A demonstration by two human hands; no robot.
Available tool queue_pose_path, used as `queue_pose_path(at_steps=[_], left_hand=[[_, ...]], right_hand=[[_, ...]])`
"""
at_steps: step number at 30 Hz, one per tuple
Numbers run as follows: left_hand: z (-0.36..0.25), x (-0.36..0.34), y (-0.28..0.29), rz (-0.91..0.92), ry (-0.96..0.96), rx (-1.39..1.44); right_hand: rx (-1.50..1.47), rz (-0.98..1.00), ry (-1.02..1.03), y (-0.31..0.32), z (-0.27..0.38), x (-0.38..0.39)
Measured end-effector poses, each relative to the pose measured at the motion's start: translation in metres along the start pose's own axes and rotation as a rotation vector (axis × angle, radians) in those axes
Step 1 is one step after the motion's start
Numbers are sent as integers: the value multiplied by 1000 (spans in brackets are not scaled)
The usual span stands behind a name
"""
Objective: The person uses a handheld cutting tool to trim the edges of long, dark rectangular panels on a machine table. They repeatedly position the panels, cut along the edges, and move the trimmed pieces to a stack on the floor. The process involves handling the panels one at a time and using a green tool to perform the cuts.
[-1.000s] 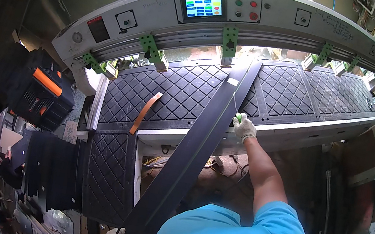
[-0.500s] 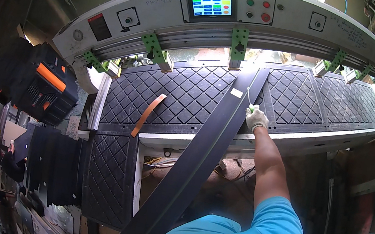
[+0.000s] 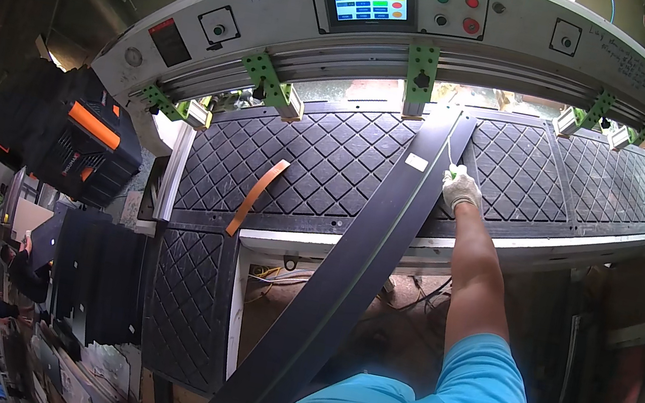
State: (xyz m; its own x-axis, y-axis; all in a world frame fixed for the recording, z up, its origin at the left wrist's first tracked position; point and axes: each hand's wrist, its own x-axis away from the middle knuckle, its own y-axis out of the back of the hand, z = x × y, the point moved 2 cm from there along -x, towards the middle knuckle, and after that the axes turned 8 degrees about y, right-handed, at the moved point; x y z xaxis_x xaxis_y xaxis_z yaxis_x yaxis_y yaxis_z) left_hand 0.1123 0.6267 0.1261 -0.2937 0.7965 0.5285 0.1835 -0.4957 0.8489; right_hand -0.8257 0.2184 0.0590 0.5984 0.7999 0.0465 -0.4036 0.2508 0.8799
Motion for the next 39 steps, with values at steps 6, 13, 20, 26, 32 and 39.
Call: queue_pose_path(at_steps=[6, 13, 20, 26, 32, 39], left_hand=[[7, 1, -4, 3, -8, 0], [5, -1, 1, 17, -15, -5], [4, 3, 5, 84, 49, -9], [2, -3, 6, 61, 39, -25], [5, 7, 2, 49, 40, 18], [14, -5, -8, 4, 32, 15]], right_hand=[[6, 11, -34, 7, -1, -16], [-259, -145, -57, 0, -20, -39], [-287, -171, -51, -1, -16, -41], [-318, -90, 60, -7, -18, -53], [-255, -119, -145, 8, -1, -33], [-636, -245, -84, -32, -28, 1]])
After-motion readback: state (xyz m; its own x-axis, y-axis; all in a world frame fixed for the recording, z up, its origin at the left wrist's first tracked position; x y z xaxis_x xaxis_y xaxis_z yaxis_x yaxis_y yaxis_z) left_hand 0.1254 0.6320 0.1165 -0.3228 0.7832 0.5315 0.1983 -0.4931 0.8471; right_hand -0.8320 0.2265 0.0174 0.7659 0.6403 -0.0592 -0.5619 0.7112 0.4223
